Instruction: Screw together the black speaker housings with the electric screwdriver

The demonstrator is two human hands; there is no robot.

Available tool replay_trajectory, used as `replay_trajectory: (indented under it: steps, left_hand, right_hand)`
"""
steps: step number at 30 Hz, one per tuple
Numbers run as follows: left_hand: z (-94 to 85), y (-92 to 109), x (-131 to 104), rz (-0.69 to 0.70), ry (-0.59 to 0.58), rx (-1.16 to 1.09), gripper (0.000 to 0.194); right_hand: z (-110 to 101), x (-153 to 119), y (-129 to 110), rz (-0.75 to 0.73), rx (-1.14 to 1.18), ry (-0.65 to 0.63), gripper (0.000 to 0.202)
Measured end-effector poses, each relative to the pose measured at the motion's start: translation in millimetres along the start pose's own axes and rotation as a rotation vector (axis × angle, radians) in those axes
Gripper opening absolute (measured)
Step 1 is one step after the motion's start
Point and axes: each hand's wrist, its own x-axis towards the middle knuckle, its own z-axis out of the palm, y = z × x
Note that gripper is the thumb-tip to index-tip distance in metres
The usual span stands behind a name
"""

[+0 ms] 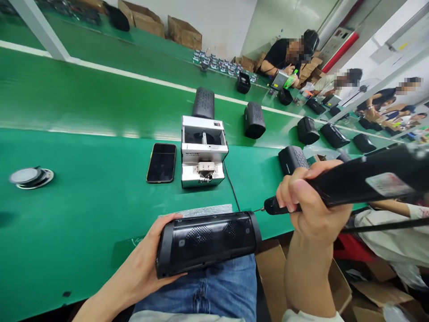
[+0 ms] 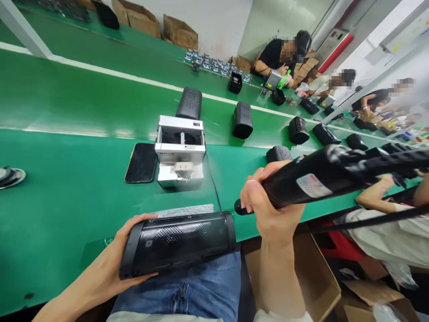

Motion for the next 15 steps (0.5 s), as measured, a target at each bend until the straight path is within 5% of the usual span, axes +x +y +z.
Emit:
replay_trajectory:
  steps: [15]
  left_hand:
    - [-0.8,6.7,-4.7,-0.03,-0.003,-0.068,0.092]
  right_hand:
    - [-7.3,1.6,3.4,-0.043,0.033,-0.054,0.023]
